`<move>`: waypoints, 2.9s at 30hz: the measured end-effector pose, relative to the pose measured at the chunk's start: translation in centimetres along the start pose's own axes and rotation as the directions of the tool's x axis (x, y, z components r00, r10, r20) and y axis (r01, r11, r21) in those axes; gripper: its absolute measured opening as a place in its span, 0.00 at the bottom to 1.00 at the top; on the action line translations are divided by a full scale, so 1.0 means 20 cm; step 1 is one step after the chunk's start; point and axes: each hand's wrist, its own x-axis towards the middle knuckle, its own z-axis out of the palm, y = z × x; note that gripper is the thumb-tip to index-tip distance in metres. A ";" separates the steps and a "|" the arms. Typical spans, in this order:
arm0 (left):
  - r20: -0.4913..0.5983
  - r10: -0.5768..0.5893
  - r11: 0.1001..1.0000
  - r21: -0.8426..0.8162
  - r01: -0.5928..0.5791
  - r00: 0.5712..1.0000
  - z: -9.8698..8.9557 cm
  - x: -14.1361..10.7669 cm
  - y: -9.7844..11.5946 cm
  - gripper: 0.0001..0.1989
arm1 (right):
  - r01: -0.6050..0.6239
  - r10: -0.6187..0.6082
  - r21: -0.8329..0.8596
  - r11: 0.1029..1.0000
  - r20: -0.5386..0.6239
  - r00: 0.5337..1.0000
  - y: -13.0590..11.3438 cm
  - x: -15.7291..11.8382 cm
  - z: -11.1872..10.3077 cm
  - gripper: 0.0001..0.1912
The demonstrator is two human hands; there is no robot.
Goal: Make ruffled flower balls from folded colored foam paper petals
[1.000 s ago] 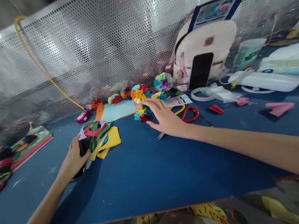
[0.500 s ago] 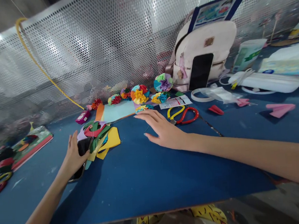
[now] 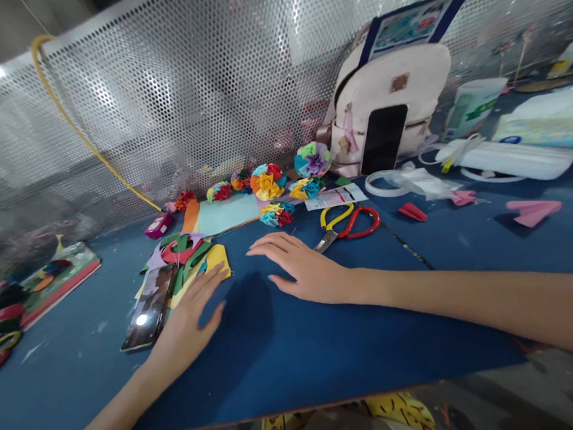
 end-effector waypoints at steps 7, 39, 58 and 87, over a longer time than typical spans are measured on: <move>-0.187 0.482 0.873 0.012 -0.488 0.856 0.00 0.13 0.17 0.11 | -0.149 0.087 0.532 0.834 0.139 0.986 -0.09 0.10 0.15 0.20; -0.310 0.846 0.503 0.192 -0.843 0.434 0.05 0.12 0.15 0.15 | -0.498 0.444 0.166 0.851 0.276 0.852 -0.42 0.97 0.83 0.76; -0.324 0.832 0.523 0.186 -0.832 0.450 0.05 0.12 0.16 0.16 | -0.495 0.462 0.054 0.867 0.281 0.841 -0.45 0.98 0.86 0.76; -0.243 0.831 0.539 0.129 -0.832 0.501 0.05 0.08 0.17 0.19 | 0.224 -0.307 0.274 0.935 0.313 0.898 -0.30 0.67 0.69 0.21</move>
